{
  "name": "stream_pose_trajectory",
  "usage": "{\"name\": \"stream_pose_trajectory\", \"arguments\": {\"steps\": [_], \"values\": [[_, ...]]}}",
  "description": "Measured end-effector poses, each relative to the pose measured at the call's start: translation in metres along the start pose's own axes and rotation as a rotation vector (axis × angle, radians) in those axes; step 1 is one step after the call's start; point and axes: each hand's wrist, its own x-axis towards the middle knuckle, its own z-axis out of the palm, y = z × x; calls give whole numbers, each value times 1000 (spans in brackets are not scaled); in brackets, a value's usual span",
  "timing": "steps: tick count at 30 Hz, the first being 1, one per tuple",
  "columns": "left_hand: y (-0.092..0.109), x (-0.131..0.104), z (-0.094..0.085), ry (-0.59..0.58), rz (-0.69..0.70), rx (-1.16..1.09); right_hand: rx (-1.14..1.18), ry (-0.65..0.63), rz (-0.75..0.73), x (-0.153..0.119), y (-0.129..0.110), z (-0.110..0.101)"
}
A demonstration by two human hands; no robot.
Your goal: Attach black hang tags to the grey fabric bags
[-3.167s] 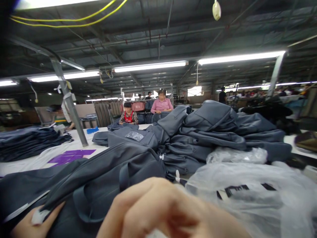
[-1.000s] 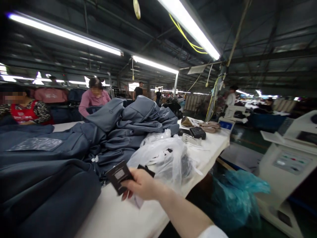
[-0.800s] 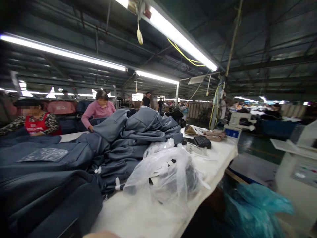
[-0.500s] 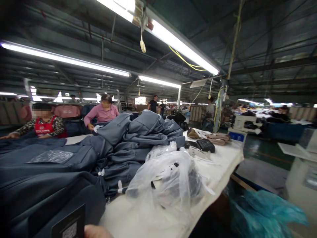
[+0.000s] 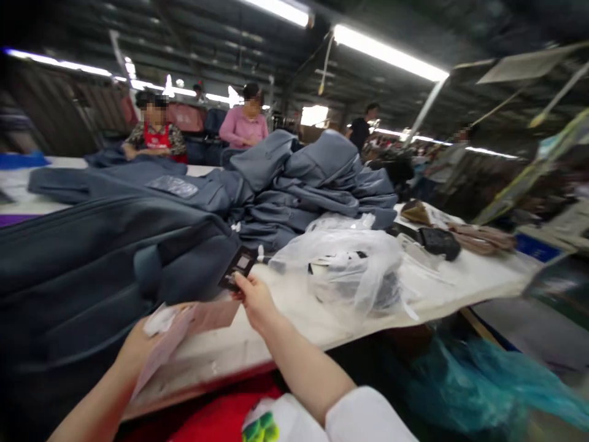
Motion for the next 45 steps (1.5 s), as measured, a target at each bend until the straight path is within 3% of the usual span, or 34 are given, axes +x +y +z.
{"name": "stream_pose_trajectory", "arguments": {"steps": [3,7,12,20,30,33,39,45], "values": [[-11,-2,-4,-86,-89,-124,54,-35,34,3,-2,-8],[-3,1,1,-18,-176,-210,26,-55,12,-1,-5,-15],[5,-4,-2,-20,-124,-302,-127,-66,-69,1,-3,-23],[-1,-6,-6,-144,-23,-241,-120,-72,-45,0,-1,-22],[-5,-2,7,-138,62,94,-111,-163,78,-6,-4,-18],[-4,-3,10,-174,5,-31,-124,-160,109,-5,1,-20],[-2,-5,15,-230,-170,-496,-66,-175,142,-10,10,-20],[-3,-15,13,-186,-158,-713,-103,-186,180,-17,18,-12]]}}
